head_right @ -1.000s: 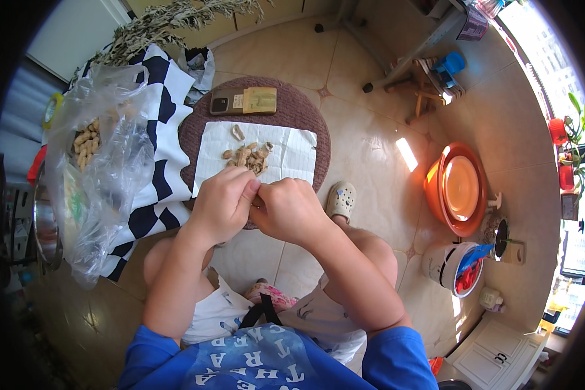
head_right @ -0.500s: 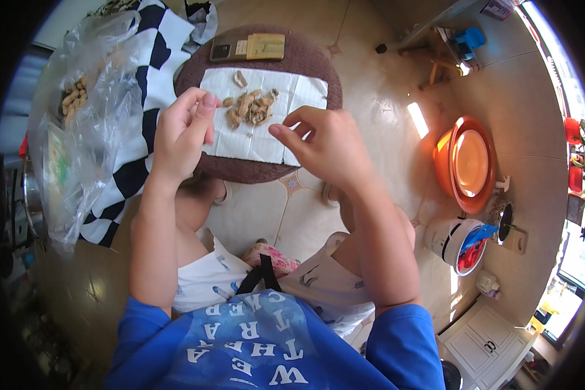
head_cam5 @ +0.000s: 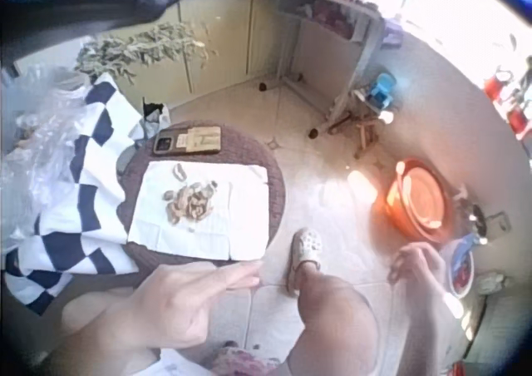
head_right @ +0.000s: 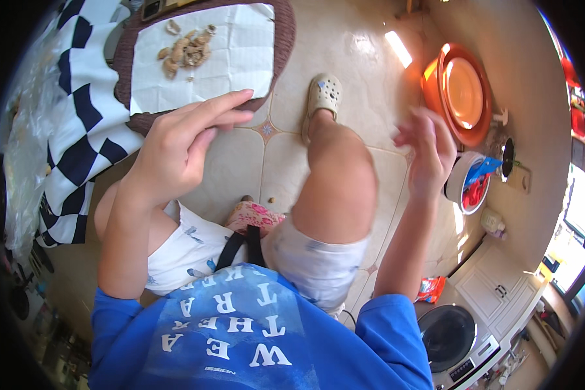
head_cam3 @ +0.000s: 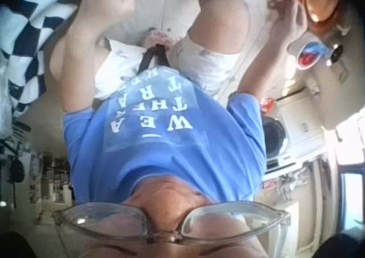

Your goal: The person shells peanuts by hand, removing the nuts from their shells and placing the nuts on a white paper while discarding the shells.

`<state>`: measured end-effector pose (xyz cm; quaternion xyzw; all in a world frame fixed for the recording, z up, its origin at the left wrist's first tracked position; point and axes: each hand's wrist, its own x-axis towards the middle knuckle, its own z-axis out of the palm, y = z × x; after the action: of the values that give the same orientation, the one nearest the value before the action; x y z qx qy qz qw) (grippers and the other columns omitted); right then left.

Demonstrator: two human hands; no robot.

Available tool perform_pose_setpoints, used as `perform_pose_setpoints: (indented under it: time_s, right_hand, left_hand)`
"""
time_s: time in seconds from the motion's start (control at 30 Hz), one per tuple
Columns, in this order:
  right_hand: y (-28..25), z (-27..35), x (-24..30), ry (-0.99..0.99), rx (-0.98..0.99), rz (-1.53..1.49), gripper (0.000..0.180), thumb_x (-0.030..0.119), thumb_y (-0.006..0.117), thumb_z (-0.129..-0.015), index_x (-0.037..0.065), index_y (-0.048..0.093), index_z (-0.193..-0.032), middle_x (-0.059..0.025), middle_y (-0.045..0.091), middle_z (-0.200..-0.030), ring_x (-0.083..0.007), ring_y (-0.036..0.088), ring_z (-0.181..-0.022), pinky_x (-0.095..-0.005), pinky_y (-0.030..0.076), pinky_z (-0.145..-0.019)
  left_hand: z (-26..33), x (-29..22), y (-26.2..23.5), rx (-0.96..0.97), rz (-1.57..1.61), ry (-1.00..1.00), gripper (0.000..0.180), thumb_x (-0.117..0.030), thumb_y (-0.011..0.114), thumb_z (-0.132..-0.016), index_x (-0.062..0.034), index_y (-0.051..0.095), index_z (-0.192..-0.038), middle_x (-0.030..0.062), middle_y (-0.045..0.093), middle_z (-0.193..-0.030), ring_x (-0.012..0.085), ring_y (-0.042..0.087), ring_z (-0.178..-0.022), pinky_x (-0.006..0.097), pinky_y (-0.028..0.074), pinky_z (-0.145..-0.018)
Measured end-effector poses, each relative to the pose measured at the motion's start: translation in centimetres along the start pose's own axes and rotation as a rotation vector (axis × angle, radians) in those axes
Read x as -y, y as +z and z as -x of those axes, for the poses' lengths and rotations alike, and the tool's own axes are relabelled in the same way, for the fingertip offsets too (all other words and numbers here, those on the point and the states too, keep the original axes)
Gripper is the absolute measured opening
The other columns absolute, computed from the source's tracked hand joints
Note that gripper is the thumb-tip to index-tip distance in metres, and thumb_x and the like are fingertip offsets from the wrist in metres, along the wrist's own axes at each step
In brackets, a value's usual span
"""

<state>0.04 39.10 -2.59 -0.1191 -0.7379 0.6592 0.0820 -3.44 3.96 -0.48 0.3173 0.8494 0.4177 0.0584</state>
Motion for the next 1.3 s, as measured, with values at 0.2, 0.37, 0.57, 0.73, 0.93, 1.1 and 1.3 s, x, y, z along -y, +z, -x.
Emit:
perform_pose_setpoints:
  time_s: [0.2, 0.37, 0.57, 0.73, 0.93, 1.1, 1.3]
  right_hand:
    - [-4.2, 18.7, -30.4, 0.805, -0.081, 0.36, 0.014, 0.016, 0.061, -0.091, 0.001, 0.062, -0.091, -0.0055, 0.062, -0.072, -0.0126, 0.058, -0.057, -0.0276, 0.044, -0.049]
    - [-5.8, 32.1, -33.3, 1.173, 0.537, 0.929, 0.014, 0.015, 0.061, -0.091, 0.001, 0.062, -0.092, -0.0057, 0.063, -0.072, -0.0128, 0.059, -0.058, -0.0278, 0.045, -0.049]
    - [-13.8, 29.6, -35.3, 1.25, 0.165, 1.113, 0.014, 0.015, 0.061, -0.091, 0.001, 0.061, -0.093, -0.0059, 0.063, -0.072, -0.013, 0.06, -0.06, -0.028, 0.046, -0.05]
    - [-13.5, 29.1, -36.5, 1.242, 0.116, 1.1, 0.014, 0.014, 0.061, -0.091, 0.001, 0.061, -0.094, -0.0061, 0.063, -0.073, -0.0131, 0.061, -0.061, -0.0282, 0.047, -0.05]
    - [-7.5, 29.7, -35.4, 0.895, 0.229, 1.012, 0.014, 0.014, 0.061, -0.091, 0.0, 0.061, -0.096, -0.0062, 0.063, -0.073, -0.0133, 0.062, -0.063, -0.0284, 0.048, -0.051]
    - [-5.1, 13.3, -29.3, 0.393, -0.064, 0.833, 0.015, 0.012, 0.06, -0.092, 0.0, 0.06, -0.1, -0.0064, 0.064, -0.076, -0.0138, 0.063, -0.066, -0.0287, 0.051, -0.054]
    - [-0.2, -0.1, -5.3, -0.002, -0.122, 0.138, 0.017, 0.005, 0.053, -0.096, 0.0, 0.054, -0.112, -0.0088, 0.063, -0.103, -0.0135, 0.062, -0.084, -0.0275, 0.056, -0.067]
  left_hand:
    - [1.0, -1.3, 3.9, 0.487, -0.133, -0.209, 0.034, -0.013, 0.067, -0.08, -0.0037, 0.061, -0.113, 0.011, 0.066, -0.093, 0.0304, 0.063, -0.087, 0.04, 0.05, -0.075]
    - [4.3, 1.1, 7.8, 0.746, -0.323, -0.353, 0.03, -0.025, 0.068, -0.081, -0.0037, 0.061, -0.102, 0.01, 0.062, -0.088, 0.028, 0.059, -0.089, 0.039, 0.048, -0.075]
    - [1.6, 0.2, 8.0, 0.625, -0.149, -0.343, 0.037, -0.03, 0.069, -0.078, -0.0009, 0.062, -0.099, 0.0088, 0.059, -0.089, 0.0238, 0.055, -0.09, 0.033, 0.044, -0.076]
    - [0.4, -0.2, 7.5, 0.644, -0.161, -0.3, 0.041, -0.03, 0.069, -0.078, 0.0002, 0.061, -0.105, 0.0097, 0.058, -0.089, 0.0241, 0.055, -0.089, 0.033, 0.045, -0.079]
    - [-0.4, -1.0, 6.4, 0.518, -0.316, -0.277, 0.027, -0.029, 0.069, -0.079, -0.0049, 0.06, -0.089, 0.0066, 0.059, -0.079, 0.0241, 0.057, -0.083, 0.037, 0.045, -0.069]
    - [-2.0, -1.4, 4.7, 0.151, -0.267, -0.304, 0.025, -0.027, 0.068, -0.083, -0.0042, 0.063, -0.091, 0.0097, 0.063, -0.076, 0.0265, 0.063, -0.074, 0.038, 0.049, -0.063]
    - [-4.1, -1.4, 3.3, -0.199, 0.065, -0.386, 0.024, -0.025, 0.065, -0.09, -0.0014, 0.064, -0.087, 0.0084, 0.066, -0.069, 0.0198, 0.065, -0.063, 0.031, 0.05, -0.058]
